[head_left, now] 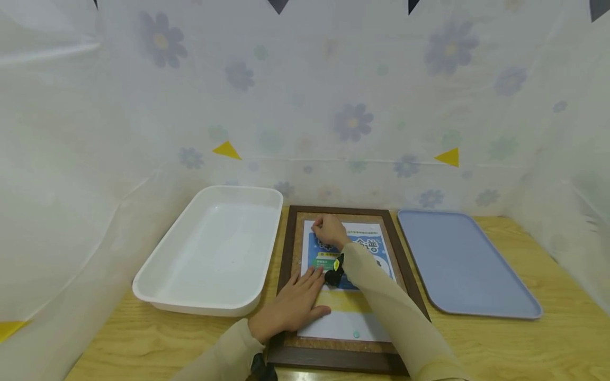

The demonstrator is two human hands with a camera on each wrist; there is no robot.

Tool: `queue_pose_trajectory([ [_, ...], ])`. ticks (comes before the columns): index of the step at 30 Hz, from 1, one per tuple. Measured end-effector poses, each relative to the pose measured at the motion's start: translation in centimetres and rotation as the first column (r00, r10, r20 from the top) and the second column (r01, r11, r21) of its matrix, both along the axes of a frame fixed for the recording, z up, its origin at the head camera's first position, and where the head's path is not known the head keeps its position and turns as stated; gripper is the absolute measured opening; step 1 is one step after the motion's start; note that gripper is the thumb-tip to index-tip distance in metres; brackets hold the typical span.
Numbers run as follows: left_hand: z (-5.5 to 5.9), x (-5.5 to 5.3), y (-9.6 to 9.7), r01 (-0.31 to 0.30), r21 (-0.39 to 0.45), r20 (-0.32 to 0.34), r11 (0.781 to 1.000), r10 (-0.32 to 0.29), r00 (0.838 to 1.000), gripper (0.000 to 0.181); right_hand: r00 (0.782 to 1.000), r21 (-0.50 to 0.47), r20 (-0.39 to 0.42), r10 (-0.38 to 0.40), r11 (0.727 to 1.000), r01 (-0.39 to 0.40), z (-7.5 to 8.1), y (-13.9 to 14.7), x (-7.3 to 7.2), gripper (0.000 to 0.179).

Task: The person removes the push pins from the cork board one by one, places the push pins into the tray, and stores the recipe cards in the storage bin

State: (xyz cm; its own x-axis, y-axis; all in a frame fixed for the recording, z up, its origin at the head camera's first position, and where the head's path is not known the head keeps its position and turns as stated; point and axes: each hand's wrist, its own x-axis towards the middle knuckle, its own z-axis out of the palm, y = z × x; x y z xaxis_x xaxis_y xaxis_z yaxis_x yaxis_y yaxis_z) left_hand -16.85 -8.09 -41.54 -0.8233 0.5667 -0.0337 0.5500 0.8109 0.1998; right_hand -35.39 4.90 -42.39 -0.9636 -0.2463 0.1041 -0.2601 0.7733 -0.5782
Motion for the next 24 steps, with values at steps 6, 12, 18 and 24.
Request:
queue_pose_trajectory([
  [6, -0.32, -0.08, 0.0, -0.006, -0.007, -0.003, 1.0, 0.006, 1.0, 0.072, 1.0, -0.011, 0.008, -0.004, 1.0, 0.004, -0.13, 0.01, 0.14, 0.018],
  [12, -0.35, -0.19, 0.01, 0.001, -0.001, -0.02, 1.0, -0.001, 1.0, 0.071, 1.0, -0.011, 0.003, -0.003, 1.0, 0.003, -0.04, 0.12, 0.1, 0.019],
  [18, -0.11, -0.13, -0.08, 0.002, -0.003, -0.025, 1.0, -0.003, 1.0, 0.07, 1.0, -0.009, -0.002, 0.009, 1.0, -0.009, -0.08, 0.03, -0.15, 0.021],
  [24, -0.23, -0.06, -0.21, 0.005, -0.003, -0.018, 1.0, -0.005, 1.0, 0.071, 1.0, 0.007, 0.008, 0.029, 1.0, -0.029, -0.14, -0.02, 0.0, 0.024],
])
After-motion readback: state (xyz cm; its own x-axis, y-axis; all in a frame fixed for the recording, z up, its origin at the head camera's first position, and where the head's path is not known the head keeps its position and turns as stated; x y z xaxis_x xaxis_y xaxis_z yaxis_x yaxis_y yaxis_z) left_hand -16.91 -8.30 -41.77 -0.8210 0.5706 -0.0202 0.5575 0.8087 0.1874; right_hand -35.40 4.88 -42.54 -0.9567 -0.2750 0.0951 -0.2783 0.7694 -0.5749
